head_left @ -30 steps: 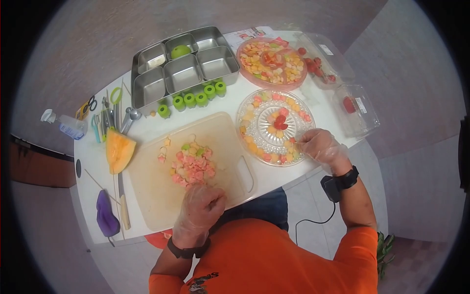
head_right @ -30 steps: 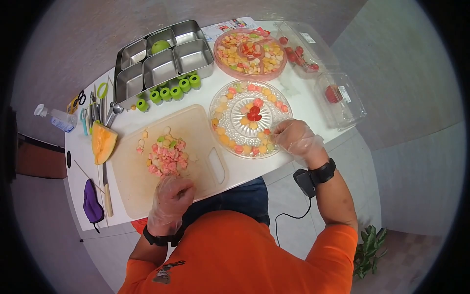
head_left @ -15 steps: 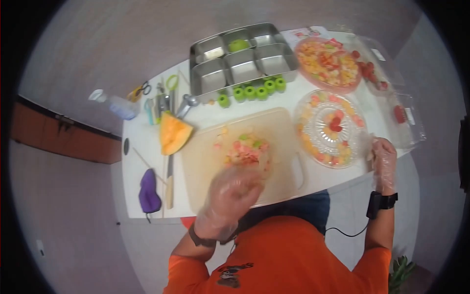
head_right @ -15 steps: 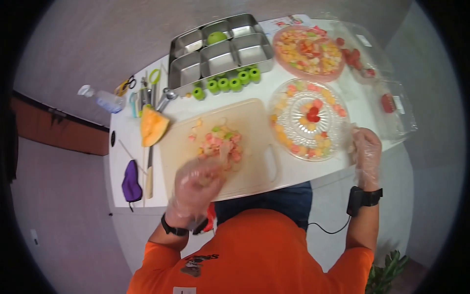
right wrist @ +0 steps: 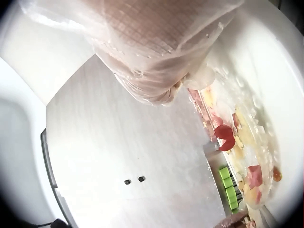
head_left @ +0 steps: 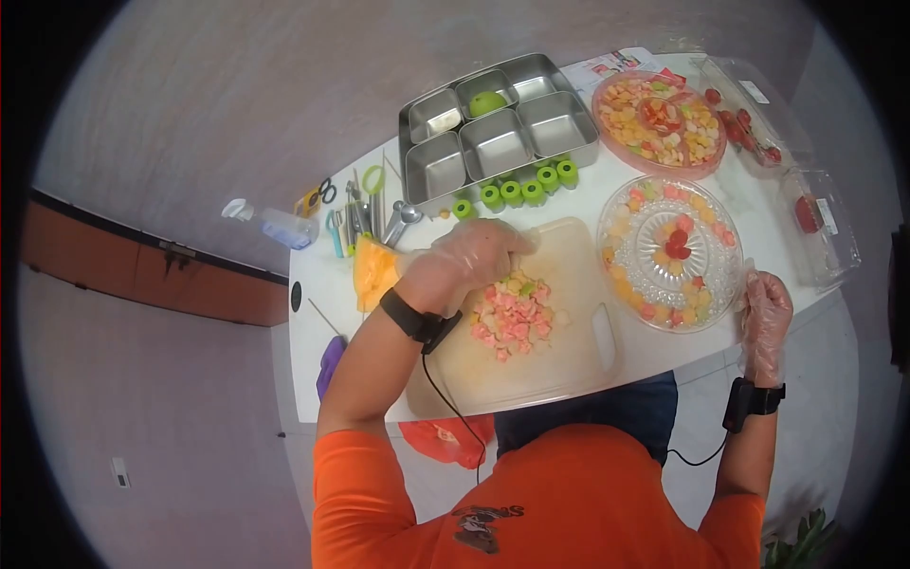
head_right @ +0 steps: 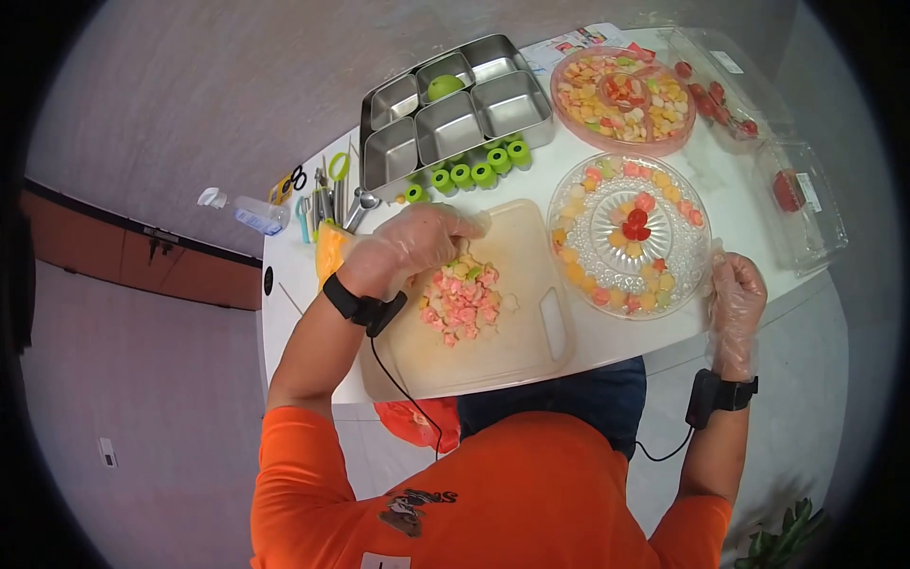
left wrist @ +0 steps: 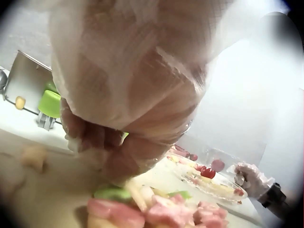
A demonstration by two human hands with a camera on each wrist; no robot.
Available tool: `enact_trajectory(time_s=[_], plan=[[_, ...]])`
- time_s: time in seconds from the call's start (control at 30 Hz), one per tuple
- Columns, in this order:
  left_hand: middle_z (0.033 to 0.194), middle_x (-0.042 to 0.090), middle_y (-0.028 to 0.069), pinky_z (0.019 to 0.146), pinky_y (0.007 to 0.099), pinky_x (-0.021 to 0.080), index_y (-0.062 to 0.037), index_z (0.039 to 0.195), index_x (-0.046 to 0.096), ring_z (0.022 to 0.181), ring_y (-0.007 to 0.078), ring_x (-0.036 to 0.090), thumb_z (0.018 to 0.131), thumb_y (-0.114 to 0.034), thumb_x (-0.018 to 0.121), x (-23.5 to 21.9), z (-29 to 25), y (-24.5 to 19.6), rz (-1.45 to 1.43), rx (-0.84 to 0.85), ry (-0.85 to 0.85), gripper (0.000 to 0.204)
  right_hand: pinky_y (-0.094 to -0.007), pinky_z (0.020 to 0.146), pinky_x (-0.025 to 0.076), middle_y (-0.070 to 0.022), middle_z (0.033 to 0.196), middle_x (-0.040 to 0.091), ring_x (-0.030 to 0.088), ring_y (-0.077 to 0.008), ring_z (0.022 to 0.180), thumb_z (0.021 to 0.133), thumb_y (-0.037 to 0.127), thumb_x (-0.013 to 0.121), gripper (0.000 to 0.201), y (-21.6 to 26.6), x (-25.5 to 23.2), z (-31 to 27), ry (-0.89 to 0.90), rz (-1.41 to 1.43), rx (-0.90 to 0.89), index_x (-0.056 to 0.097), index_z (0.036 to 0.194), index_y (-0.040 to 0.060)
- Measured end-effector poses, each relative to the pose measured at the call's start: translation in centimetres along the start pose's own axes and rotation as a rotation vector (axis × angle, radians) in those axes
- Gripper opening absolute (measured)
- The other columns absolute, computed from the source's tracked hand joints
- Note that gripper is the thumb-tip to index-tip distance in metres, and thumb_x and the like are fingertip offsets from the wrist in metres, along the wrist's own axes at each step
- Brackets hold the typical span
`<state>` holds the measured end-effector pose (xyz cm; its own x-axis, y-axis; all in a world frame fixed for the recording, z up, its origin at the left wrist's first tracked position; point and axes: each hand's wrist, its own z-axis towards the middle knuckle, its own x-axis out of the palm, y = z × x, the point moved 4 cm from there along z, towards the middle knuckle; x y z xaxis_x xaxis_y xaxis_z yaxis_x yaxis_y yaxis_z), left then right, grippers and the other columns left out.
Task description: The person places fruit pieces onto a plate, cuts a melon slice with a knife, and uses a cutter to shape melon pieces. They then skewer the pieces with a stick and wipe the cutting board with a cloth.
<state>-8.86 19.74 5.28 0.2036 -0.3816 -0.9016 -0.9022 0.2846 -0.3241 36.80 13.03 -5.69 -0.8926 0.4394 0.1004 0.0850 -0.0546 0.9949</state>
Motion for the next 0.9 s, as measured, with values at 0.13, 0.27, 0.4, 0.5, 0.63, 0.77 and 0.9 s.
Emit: enact_trajectory(time_s=[0.13, 0.27, 0.4, 0.5, 0.63, 0.77, 0.9], plan=[[0.095, 0.07, 0.0159, 0.08, 0.0471, 0.053, -0.0136, 0.098, 0.072, 0.094, 0.0381, 0.067, 0.085, -0.014, 0.062, 0.7, 1.2, 0.2, 0.262, 0.216, 0.061, 0.016, -0.0213, 0.067, 0.046, 0.0031, 0.083, 0.065, 0.056, -0.0054, 0.072, 0.096, 0.008, 0.073, 0.008, 1.0, 0.4, -0.7, 0.02, -0.068, -0.053, 0.071, 0.098, 0.0002], [0.096, 0.071, 0.0154, 0.079, 0.0464, 0.053, -0.0124, 0.093, 0.071, 0.093, 0.0379, 0.067, 0.082, -0.011, 0.062, 0.6, 1.4, -0.3, 0.268, 0.285, 0.073, 0.015, -0.0219, 0.069, 0.046, 0.0035, 0.086, 0.066, 0.056, -0.0056, 0.076, 0.095, 0.006, 0.072, 0.006, 1.0, 0.4, -0.9, 0.019, -0.19, -0.105, 0.072, 0.097, 0.0008], [0.089, 0.071, 0.0166, 0.076, 0.0438, 0.054, -0.0108, 0.088, 0.072, 0.087, 0.0382, 0.068, 0.079, -0.008, 0.063, -0.1, 0.8, -0.6, 0.13, 0.103, 0.066, 0.013, -0.0209, 0.068, 0.044, 0.0042, 0.085, 0.064, 0.053, -0.0045, 0.076, 0.094, 0.007, 0.074, 0.007, 2.1, 1.3, -1.6, 0.063, -0.158, -0.116, 0.071, 0.094, 0.0005], [0.083, 0.07, 0.0157, 0.073, 0.0408, 0.054, -0.0106, 0.087, 0.072, 0.082, 0.036, 0.069, 0.079, -0.009, 0.064, -0.4, 0.7, -1.1, 0.103, 0.077, 0.048, 0.011, -0.0211, 0.068, 0.043, 0.0049, 0.083, 0.062, 0.052, -0.004, 0.075, 0.094, 0.008, 0.075, 0.009, 2.8, 1.6, -1.9, 0.075, -0.112, -0.086, 0.071, 0.092, 0.0006], [0.083, 0.07, 0.0149, 0.072, 0.0364, 0.054, -0.0084, 0.091, 0.074, 0.076, 0.0313, 0.068, 0.083, -0.012, 0.07, -2.5, 1.1, -3.3, -0.054, 0.024, -0.052, 0.01, -0.0214, 0.068, 0.043, 0.0055, 0.082, 0.061, 0.051, -0.0038, 0.075, 0.094, 0.009, 0.075, 0.01, 3.0, 1.7, -2.0, 0.081, -0.17, -0.161, 0.071, 0.092, 0.0006], [0.087, 0.071, 0.0147, 0.076, 0.0386, 0.054, -0.0085, 0.096, 0.073, 0.083, 0.0343, 0.069, 0.085, -0.015, 0.069, -2.8, 3.6, -7.5, -0.125, 0.315, -0.21, 0.013, -0.0221, 0.067, 0.043, 0.005, 0.081, 0.06, 0.051, -0.0047, 0.074, 0.094, 0.009, 0.075, 0.011, 3.7, 1.8, -2.1, 0.093, -0.192, -0.18, 0.071, 0.091, 0.0], [0.09, 0.072, 0.0115, 0.075, 0.0351, 0.055, -0.0077, 0.108, 0.074, 0.08, 0.0283, 0.069, 0.087, -0.012, 0.07, -1.1, 7.2, -12.1, -0.017, 0.459, -0.148, 0.022, -0.0225, 0.067, 0.043, 0.0035, 0.08, 0.059, 0.051, -0.0057, 0.073, 0.094, 0.008, 0.074, 0.011, 3.6, 1.8, -2.2, 0.086, -0.197, -0.193, 0.07, 0.09, -0.001]])
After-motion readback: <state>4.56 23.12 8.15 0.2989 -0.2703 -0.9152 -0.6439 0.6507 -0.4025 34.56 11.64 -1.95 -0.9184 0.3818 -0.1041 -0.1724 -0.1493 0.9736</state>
